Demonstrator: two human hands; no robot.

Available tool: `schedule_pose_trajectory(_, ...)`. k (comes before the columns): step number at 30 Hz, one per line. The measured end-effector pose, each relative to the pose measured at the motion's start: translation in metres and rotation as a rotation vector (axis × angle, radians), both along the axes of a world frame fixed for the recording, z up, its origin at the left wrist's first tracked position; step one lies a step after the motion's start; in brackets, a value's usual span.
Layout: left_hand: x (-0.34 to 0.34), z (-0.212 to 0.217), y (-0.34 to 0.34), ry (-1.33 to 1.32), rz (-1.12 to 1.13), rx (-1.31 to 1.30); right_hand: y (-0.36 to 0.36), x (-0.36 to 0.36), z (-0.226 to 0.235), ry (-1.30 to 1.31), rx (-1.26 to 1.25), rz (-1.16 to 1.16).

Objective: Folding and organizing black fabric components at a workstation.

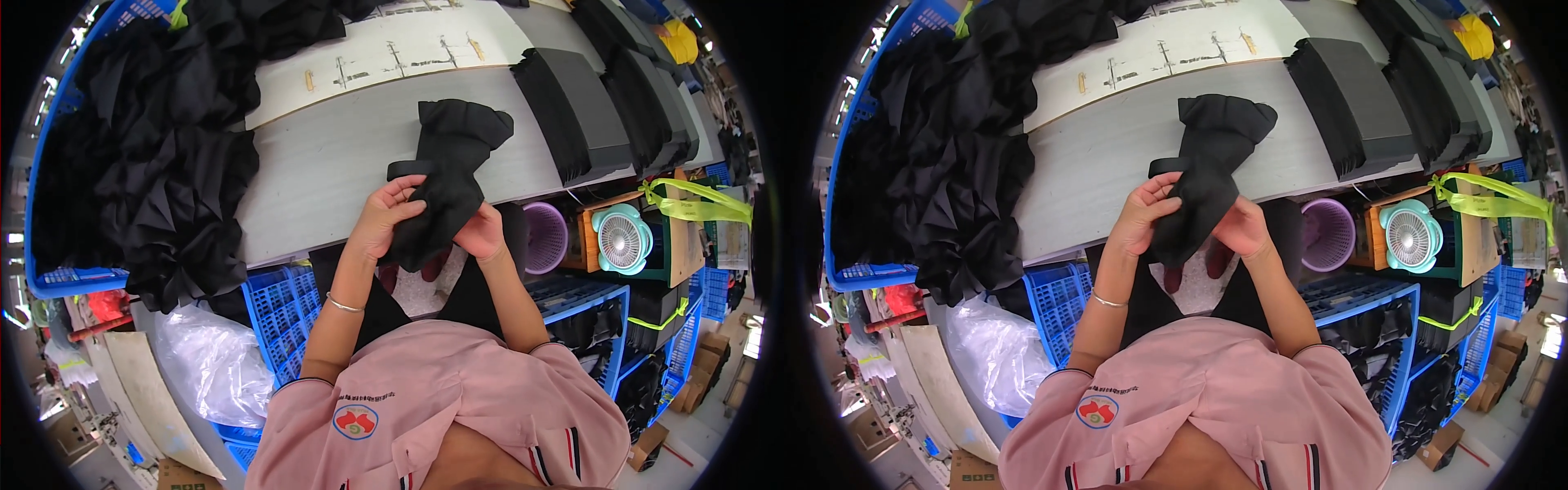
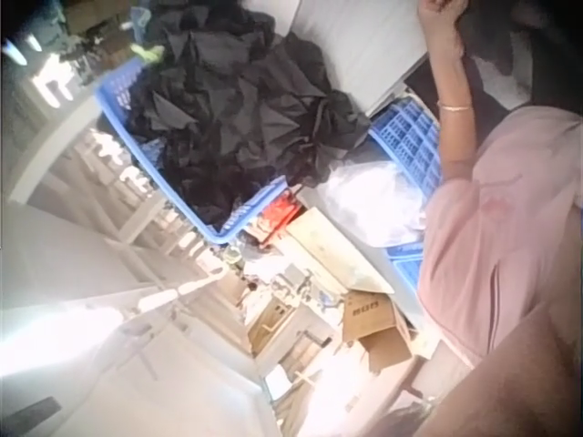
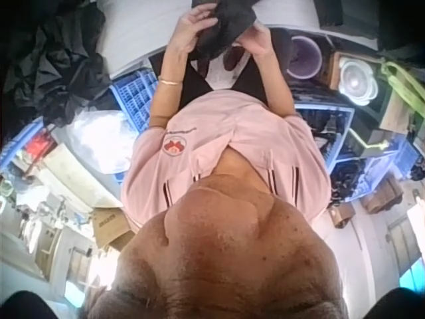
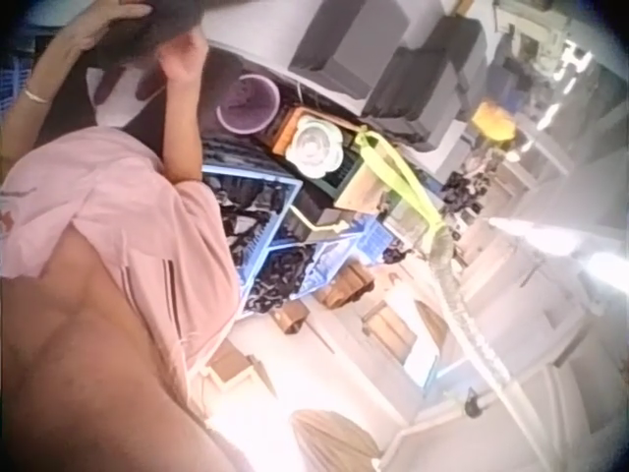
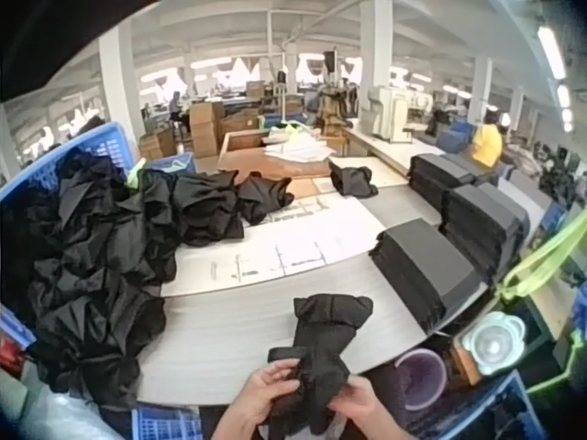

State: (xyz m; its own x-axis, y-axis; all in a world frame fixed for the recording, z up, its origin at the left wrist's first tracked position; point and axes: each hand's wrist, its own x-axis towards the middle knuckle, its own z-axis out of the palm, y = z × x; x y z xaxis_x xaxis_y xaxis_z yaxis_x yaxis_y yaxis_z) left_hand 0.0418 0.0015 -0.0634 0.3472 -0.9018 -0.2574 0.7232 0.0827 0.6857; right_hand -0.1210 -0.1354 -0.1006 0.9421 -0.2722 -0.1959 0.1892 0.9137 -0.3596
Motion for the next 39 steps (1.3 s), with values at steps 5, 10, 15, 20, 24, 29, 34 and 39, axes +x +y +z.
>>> schedule_pose_trajectory(5,-0.003,0.001,-0.003,-0.134,0.101,0.063,-0.002,0.010,0.018,-0.020,-0.090,0.051)
schedule_pose_trajectory(10,-0.010,0.022,-0.004,-0.264,0.337,0.055,0.002,0.033,0.067,0.016,-0.361,0.089)
schedule_pose_trajectory(15,-0.002,0.038,0.017,-0.687,0.812,0.074,-0.002,0.044,0.076,0.553,-1.462,-0.442)
schedule_pose_trajectory(20,-0.007,0.018,0.002,-0.835,0.798,0.213,-0.011,0.037,0.039,0.779,-1.411,-0.641)
schedule_pose_trajectory(24,-0.028,0.009,-0.007,-0.724,0.620,0.144,0.011,0.037,0.048,0.687,-1.213,-0.493)
schedule_pose_trajectory(29,-0.038,0.053,0.006,-1.063,0.738,0.015,0.028,0.037,0.081,0.531,-1.411,-0.620)
schedule_pose_trajectory(34,-0.014,0.048,0.033,-1.259,0.387,0.392,-0.009,0.020,0.055,0.696,-1.609,-0.590)
schedule_pose_trajectory(39,-0.014,0.079,0.030,-1.425,0.406,0.321,0.000,0.005,0.034,0.786,-1.551,-0.408)
